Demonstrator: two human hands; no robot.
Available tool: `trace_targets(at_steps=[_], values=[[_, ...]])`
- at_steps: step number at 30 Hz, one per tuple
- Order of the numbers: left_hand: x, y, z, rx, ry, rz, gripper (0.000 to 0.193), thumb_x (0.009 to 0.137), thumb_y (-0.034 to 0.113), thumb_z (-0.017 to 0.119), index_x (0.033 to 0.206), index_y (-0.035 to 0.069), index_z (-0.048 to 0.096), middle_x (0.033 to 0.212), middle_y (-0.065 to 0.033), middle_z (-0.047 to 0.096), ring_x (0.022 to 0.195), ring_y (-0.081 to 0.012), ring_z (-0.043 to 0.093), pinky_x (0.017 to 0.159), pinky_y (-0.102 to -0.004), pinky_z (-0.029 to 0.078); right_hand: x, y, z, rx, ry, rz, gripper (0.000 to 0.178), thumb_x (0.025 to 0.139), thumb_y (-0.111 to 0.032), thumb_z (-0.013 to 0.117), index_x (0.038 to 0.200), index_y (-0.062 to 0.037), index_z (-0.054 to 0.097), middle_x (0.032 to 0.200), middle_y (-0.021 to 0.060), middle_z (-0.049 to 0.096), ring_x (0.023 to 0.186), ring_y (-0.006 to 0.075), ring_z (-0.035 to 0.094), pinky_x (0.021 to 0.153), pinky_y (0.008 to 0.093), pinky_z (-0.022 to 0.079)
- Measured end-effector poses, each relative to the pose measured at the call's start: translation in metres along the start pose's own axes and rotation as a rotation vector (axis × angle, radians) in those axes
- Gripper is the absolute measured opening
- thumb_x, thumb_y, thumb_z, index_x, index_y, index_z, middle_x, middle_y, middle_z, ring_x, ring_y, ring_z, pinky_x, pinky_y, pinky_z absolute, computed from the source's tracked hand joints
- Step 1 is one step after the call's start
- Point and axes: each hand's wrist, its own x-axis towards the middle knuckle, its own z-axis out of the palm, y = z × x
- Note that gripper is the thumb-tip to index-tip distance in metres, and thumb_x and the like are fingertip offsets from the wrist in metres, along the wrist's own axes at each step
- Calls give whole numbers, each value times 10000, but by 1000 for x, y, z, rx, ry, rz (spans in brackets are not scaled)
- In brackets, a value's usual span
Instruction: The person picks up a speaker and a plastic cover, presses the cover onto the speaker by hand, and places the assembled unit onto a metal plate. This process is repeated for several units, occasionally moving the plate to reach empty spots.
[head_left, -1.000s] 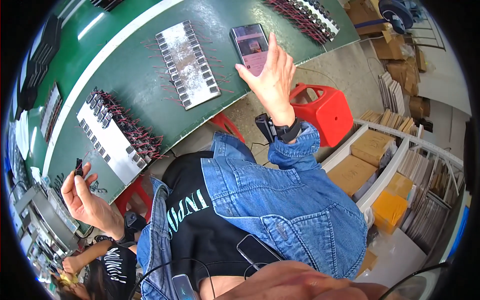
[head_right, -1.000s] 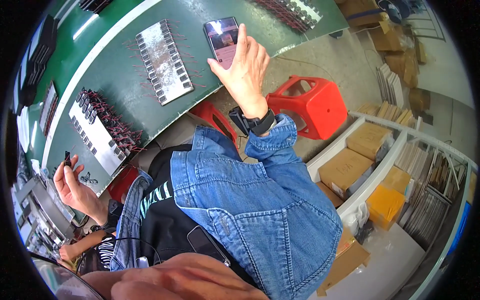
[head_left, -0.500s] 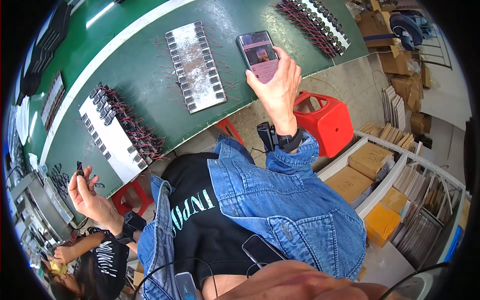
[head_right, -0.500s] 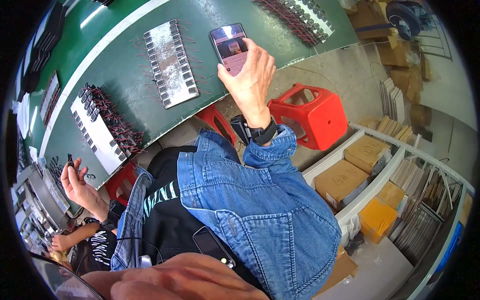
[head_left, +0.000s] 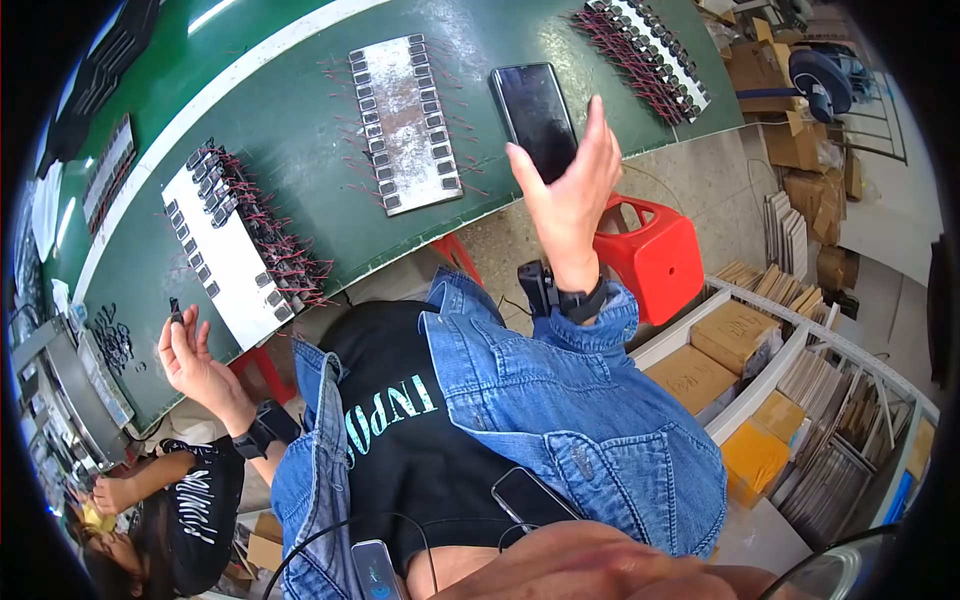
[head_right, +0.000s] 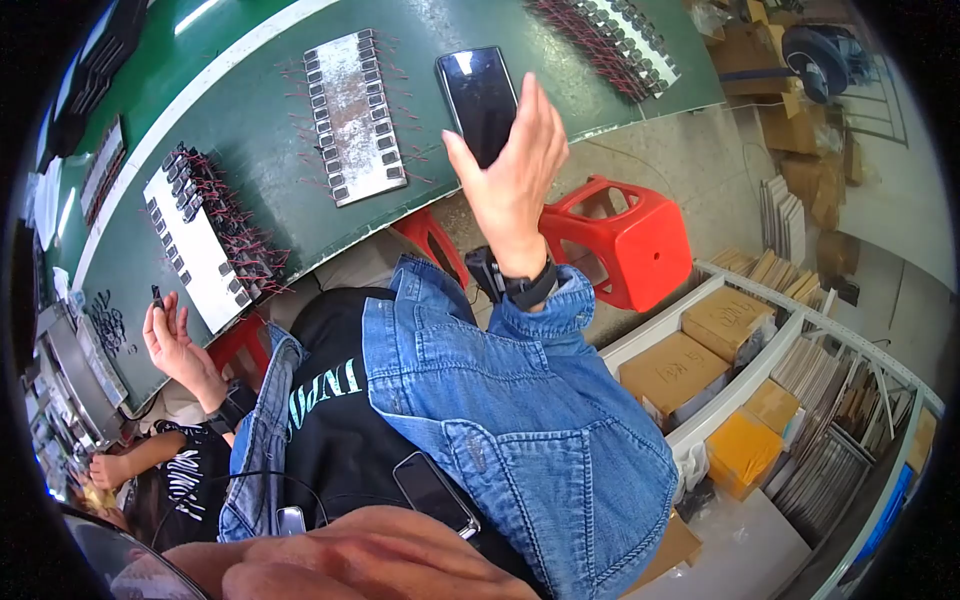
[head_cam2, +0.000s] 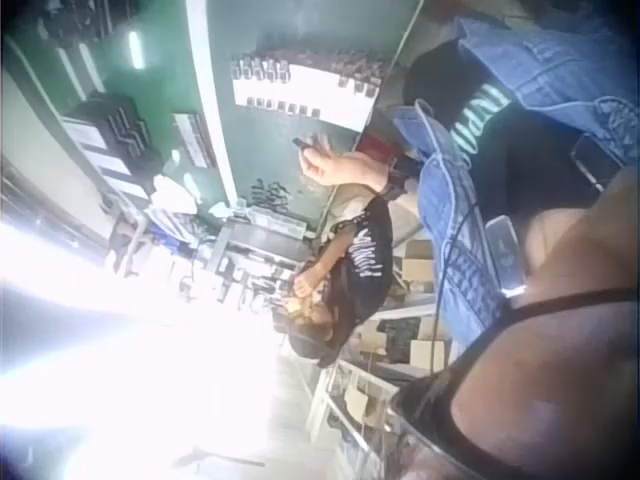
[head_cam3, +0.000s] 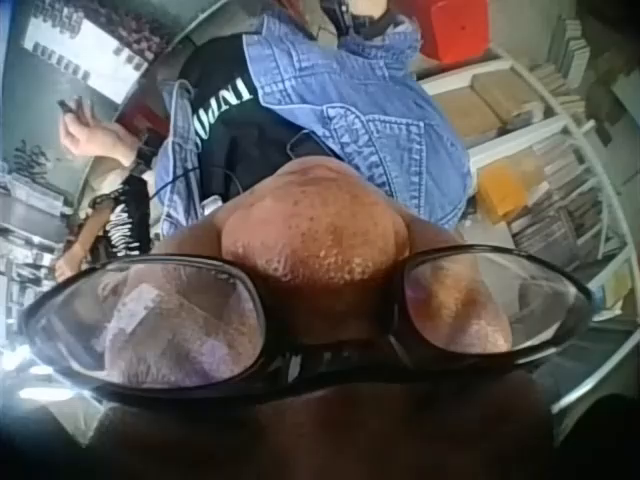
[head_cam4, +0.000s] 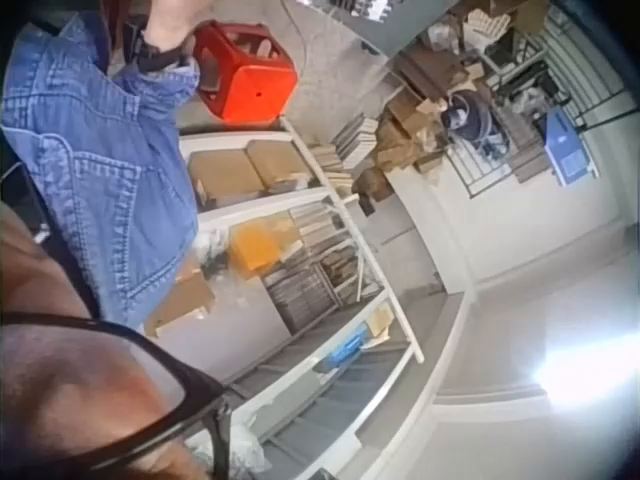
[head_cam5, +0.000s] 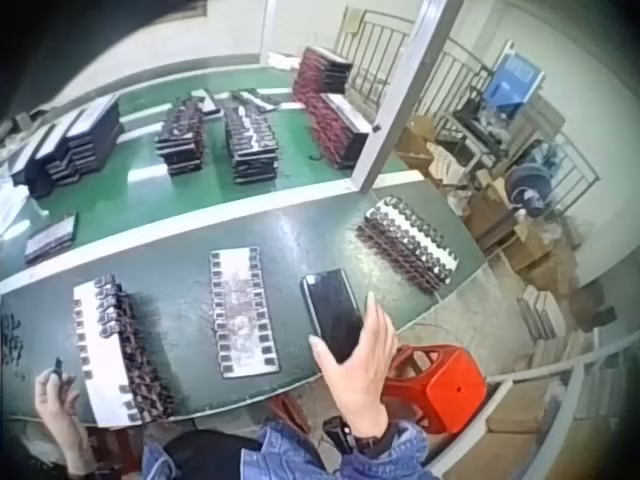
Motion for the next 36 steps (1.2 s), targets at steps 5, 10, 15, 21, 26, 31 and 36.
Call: trace_targets(at_steps=[5, 10, 15, 21, 26, 31, 36], values=[[-1, -29, 4, 18, 68, 41, 204, 1008, 85, 583, 1168, -41, 573, 1063, -170, 707, 987, -247, 718, 755, -314, 607, -36, -22, 21, 533, -126, -461, 457, 746, -20, 752, 1188, -53, 644, 1074, 124, 679, 945, 286, 656, 841, 397, 520], [-22, -12, 28, 192, 146, 144, 170, 1008, 64, 574, 1135, -48, 585, 1050, -158, 704, 947, -224, 721, 743, -311, 604, -51, -29, 40, 566, -295, -592, 313, 715, 34, 719, 1006, -83, 715, 887, 74, 696, 810, 251, 666, 750, 369, 537], [-15, -17, 22, -58, 47, 66, 190, 997, 84, 599, 1148, -30, 608, 1057, -141, 702, 957, -231, 716, 811, -314, 575, -61, -32, 42, 528, -212, -593, 246, 761, 40, 697, 978, -74, 720, 853, 67, 690, 782, 244, 658, 731, 352, 534], [-31, 54, 31, 4, -129, 172, 130, 975, 72, 616, 1065, -7, 666, 1000, -86, 715, 950, -183, 698, 814, -321, 566, -45, -62, 33, 674, -235, -229, 176, 856, 46, 659, 1017, -9, 703, 958, 102, 695, 913, 224, 670, 822, 305, 523], [-13, 72, 79, 401, -416, 406, 105, 895, 100, 676, 981, 50, 712, 932, -48, 718, 945, -209, 654, 846, -371, 518, -13, -118, 32, 738, -286, -304, 167, 882, 36, 654, 1035, -6, 706, 1017, 104, 696, 976, 217, 666, 867, 311, 513], [-1, 62, 93, 660, -459, 662, 99, 829, 136, 716, 922, 102, 720, 884, -42, 699, 952, -254, 615, 906, -403, 453, -3, -160, 42, 654, -361, -520, 196, 856, 20, 692, 1039, -40, 727, 1019, 92, 700, 963, 227, 662, 858, 321, 510], [8, 51, 95, 703, -424, 823, 75, 818, 146, 736, 881, 114, 714, 896, -20, 705, 965, -243, 611, 929, -405, 423, -9, -177, 47, 587, -448, -603, 217, 809, -9, 746, 1017, -70, 752, 982, 83, 690, 922, 248, 641, 819, 346, 505]])
